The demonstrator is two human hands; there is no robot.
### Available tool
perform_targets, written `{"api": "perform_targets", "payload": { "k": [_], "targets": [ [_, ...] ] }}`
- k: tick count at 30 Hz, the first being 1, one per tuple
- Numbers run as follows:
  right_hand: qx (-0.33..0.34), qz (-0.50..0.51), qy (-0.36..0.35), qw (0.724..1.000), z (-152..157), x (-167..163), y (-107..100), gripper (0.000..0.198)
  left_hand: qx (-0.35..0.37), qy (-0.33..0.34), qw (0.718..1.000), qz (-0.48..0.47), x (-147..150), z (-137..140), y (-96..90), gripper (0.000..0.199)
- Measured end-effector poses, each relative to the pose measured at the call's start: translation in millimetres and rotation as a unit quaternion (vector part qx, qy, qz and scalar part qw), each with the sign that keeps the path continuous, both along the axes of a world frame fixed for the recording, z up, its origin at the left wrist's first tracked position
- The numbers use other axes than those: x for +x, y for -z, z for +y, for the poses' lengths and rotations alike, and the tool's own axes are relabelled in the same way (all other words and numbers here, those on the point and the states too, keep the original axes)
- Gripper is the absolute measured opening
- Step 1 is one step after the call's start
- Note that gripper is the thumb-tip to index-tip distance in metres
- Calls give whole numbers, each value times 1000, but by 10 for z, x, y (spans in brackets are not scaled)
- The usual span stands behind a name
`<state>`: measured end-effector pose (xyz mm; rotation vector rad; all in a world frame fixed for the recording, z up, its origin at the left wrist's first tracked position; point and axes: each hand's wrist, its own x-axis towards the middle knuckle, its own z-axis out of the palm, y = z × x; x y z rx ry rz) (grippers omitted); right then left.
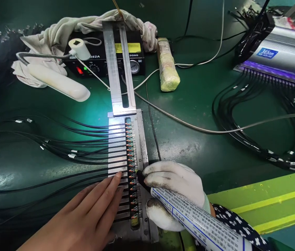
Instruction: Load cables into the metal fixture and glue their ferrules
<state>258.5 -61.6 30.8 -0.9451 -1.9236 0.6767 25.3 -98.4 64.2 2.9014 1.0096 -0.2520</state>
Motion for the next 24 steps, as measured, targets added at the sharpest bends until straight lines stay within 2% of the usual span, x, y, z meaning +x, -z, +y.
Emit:
{"api": "perform_targets", "payload": {
  "k": [6, 10, 15, 24],
  "targets": [
    [35, 13, 7, 999, -145, 81, -4, 24, 0, 18, 1000, -13, -11, -41, -10, 43],
    [17, -5, 1, 1000, -244, 77, 18, 23, -14, 24, 999, -17, 3, -47, -54, 45],
    [10, -31, -1, 999, -208, 13, 4, 21, -13, 29, 999, -21, 25, -36, -74, 48],
    [12, -11, 1, 1000, -184, 22, 19, 21, -12, 33, 999, -19, 39, -6, -87, 46]
  ]
}}
